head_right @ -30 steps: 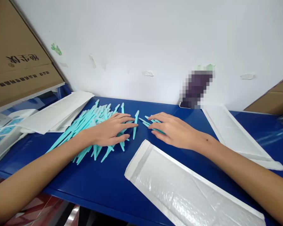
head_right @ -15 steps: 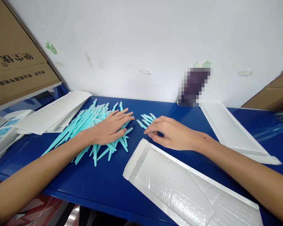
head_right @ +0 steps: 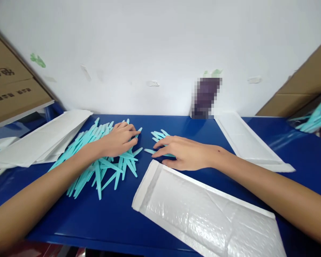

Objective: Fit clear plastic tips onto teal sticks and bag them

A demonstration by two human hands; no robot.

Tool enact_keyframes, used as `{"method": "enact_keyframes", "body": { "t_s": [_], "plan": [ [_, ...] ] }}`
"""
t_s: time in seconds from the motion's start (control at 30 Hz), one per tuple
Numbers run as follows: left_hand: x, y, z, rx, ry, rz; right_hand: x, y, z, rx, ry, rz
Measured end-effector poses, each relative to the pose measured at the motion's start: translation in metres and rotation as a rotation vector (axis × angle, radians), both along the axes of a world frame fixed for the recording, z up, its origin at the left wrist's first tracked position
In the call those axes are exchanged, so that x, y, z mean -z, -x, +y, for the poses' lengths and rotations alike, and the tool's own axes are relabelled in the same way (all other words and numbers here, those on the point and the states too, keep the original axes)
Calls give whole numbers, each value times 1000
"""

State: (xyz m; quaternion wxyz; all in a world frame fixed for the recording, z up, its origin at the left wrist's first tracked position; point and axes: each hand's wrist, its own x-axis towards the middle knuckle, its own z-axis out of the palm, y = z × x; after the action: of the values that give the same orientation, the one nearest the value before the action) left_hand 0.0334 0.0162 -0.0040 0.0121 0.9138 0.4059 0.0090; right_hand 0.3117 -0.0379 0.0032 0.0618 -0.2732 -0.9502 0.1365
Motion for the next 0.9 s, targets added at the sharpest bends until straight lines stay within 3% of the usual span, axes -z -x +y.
{"method": "enact_keyframes", "body": {
  "t_s": [0.27,0.4,0.63,0.77,0.9],
  "plan": [
    [-4,-31,63,10,8,116,2,-8,5,85,-75,-73],
    [0,-34,81,37,7,174,1,-17,14,168,-34,-62],
    [10,-13,88,114,-108,0,2,-34,30,263,39,-107],
    [4,-1,87,174,77,-95,9,-42,41,299,1,-86],
    [-1,-9,76,195,217,-204,18,-46,51,357,-21,-67]
  ]
}}
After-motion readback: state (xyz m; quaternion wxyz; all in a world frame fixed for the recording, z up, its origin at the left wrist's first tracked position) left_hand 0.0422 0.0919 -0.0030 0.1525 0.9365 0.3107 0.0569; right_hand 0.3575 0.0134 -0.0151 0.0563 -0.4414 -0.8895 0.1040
